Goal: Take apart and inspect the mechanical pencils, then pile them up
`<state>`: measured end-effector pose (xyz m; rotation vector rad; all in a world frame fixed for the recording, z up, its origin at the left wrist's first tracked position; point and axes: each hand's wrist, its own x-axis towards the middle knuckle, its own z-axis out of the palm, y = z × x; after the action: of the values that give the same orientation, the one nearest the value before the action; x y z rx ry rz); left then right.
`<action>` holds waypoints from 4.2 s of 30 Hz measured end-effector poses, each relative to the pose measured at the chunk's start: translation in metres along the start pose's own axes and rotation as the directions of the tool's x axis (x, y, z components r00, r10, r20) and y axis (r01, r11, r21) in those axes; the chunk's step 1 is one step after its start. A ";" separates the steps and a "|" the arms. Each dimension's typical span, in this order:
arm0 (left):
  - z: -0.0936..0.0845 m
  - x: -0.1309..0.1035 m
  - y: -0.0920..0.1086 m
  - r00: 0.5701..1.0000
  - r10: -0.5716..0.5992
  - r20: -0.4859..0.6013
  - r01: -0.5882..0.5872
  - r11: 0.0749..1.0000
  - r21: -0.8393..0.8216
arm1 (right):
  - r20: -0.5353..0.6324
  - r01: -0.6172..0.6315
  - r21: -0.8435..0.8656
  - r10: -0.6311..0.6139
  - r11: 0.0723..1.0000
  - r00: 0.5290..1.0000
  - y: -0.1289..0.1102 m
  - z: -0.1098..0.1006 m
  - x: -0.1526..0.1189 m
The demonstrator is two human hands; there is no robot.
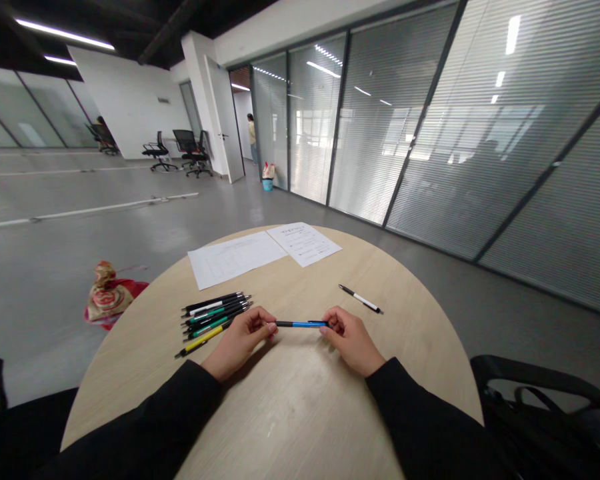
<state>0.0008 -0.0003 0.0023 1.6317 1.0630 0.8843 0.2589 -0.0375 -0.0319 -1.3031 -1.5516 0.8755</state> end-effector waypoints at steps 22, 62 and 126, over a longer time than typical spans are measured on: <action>0.000 0.000 -0.002 1.000 -0.012 0.005 0.012 1.000 -0.016 | 0.028 0.024 -0.070 -0.022 0.997 0.999 -0.003 0.000 -0.001; 0.013 -0.007 -0.001 0.969 -0.116 0.220 0.199 0.890 -0.410 | 0.522 0.519 -0.387 -0.283 0.762 0.805 -0.049 0.043 -0.037; 0.020 -0.009 0.004 0.950 -0.016 0.313 0.062 0.989 -0.137 | 0.471 0.532 -0.456 -0.313 0.714 0.825 -0.042 0.046 -0.039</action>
<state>0.0170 -0.0160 0.0003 1.5594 0.7896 0.6352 0.2023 -0.0828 -0.0165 -1.1117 -2.4358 0.3481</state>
